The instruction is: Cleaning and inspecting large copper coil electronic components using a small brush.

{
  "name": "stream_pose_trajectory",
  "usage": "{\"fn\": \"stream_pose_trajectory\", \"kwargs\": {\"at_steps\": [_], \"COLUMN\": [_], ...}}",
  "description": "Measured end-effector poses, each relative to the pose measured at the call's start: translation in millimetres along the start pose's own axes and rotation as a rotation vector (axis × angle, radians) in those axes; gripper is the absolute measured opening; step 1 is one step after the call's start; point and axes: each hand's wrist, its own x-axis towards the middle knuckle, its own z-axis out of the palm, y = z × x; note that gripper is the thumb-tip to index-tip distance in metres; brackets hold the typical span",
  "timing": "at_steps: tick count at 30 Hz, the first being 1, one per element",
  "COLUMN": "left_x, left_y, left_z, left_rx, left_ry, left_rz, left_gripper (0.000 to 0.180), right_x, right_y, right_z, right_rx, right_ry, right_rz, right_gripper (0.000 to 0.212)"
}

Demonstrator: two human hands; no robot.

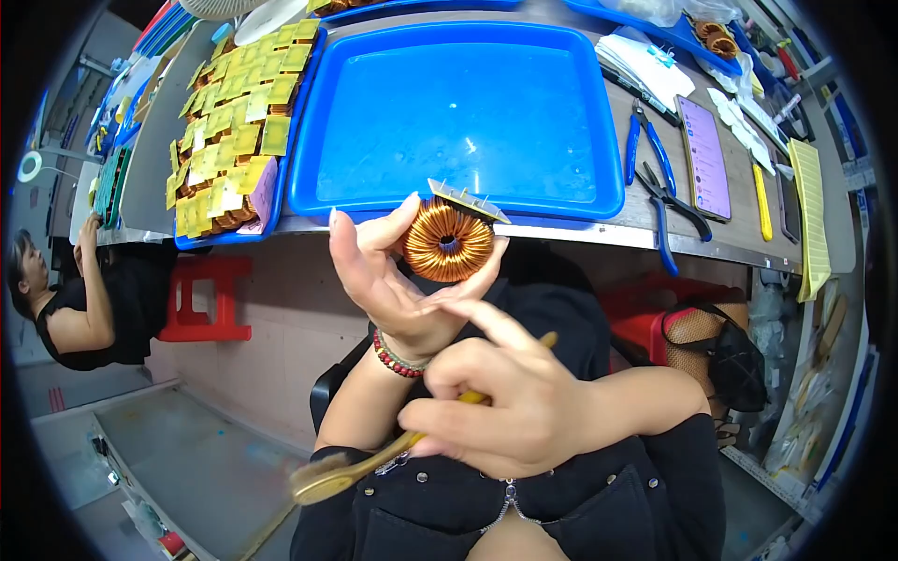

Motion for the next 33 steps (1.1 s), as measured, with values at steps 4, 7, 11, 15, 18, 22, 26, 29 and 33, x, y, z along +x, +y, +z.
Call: {"fn": "stream_pose_trajectory", "kwargs": {"at_steps": [4,7,11,15,18,22,26,29,33], "left_x": [0,-1,-1,-1,-2,3,7,6,2], "left_y": [-1,4,4,7,7,-3,1,7,0], "left_z": [-2,0,2,-4,-1,-1,-3,-2,2], "left_rx": [0.060,0.106,0.200,0.271,0.269,0.137,0.100,0.129,0.161], "left_ry": [0.021,0.036,0.071,0.028,0.044,0.138,0.077,0.084,0.135], "left_rz": [0.002,0.045,0.163,0.203,0.160,0.090,0.059,0.019,0.092], "left_gripper": [0.116,0.114,0.110,0.109,0.110,0.113,0.116,0.116,0.117], "right_x": [-8,-4,3,9,10,2,-1,-1,2], "right_y": [2,1,-1,-2,-1,6,7,6,4], "right_z": [-20,-13,-2,2,5,12,9,7,0], "right_rx": [-0.213,-0.210,-0.214,-0.215,-0.162,-0.133,-0.138,-0.175,-0.361], "right_ry": [-0.012,-0.039,-0.063,-0.071,-0.067,-0.042,-0.012,-0.001,-0.057], "right_rz": [0.039,0.023,0.045,0.079,0.064,-0.270,-0.213,-0.160,-0.086], "right_gripper": [0.024,0.024,0.022,0.022,0.021,0.019,0.020,0.021,0.022]}}
